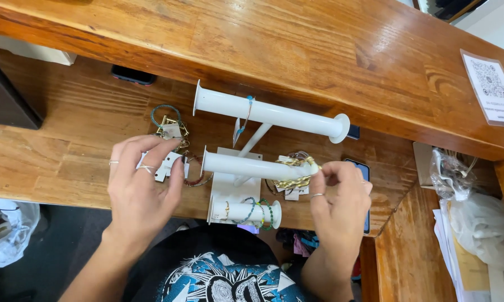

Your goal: Organizing and displaying various bracelets on a white multi-tiered jewelry stand on a wooden counter.

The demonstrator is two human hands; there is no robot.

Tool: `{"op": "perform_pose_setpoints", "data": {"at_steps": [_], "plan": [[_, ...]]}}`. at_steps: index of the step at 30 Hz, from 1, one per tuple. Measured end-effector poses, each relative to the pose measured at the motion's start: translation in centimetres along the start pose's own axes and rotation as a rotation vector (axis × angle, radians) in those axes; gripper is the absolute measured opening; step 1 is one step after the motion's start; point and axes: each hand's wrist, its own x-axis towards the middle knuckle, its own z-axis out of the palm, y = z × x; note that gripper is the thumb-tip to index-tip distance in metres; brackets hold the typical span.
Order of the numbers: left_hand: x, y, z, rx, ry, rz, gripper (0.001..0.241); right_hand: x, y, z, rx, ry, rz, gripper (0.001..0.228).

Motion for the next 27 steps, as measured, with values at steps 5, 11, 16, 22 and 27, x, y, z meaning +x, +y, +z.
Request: {"op": "perform_pose_setpoints", "data": {"at_steps": [5, 11, 16, 22, 27], "plan": [[5.6, 3.6, -2.2, -0.283, -0.039, 0.210, 0.016, 0.2, 1.0, -0.5, 0.178, 0.034, 0.162, 0.013], [9.1, 3.1, 2.6, 0.004, -0.172, 0.340, 0.035, 0.0, 2.6, 0.4, 0.161, -0.044, 0.326, 0.014], [10.0, 1.9, 5.8, 0.141, -0.223, 0.333, 0.030, 0.7, 4.0, 1.8, 0.142, -0.133, 0.383, 0.012], [9.9, 0.8, 6.8, -0.045, -0.233, 0.196, 0.020, 1.9, 6.3, 5.0, 0.111, -0.342, 0.396, 0.020], [10.6, 1.3, 6.3, -0.012, -0.223, 0.089, 0.012, 2.3, 7.8, 7.0, 0.016, -0.455, 0.373, 0.034]]}}
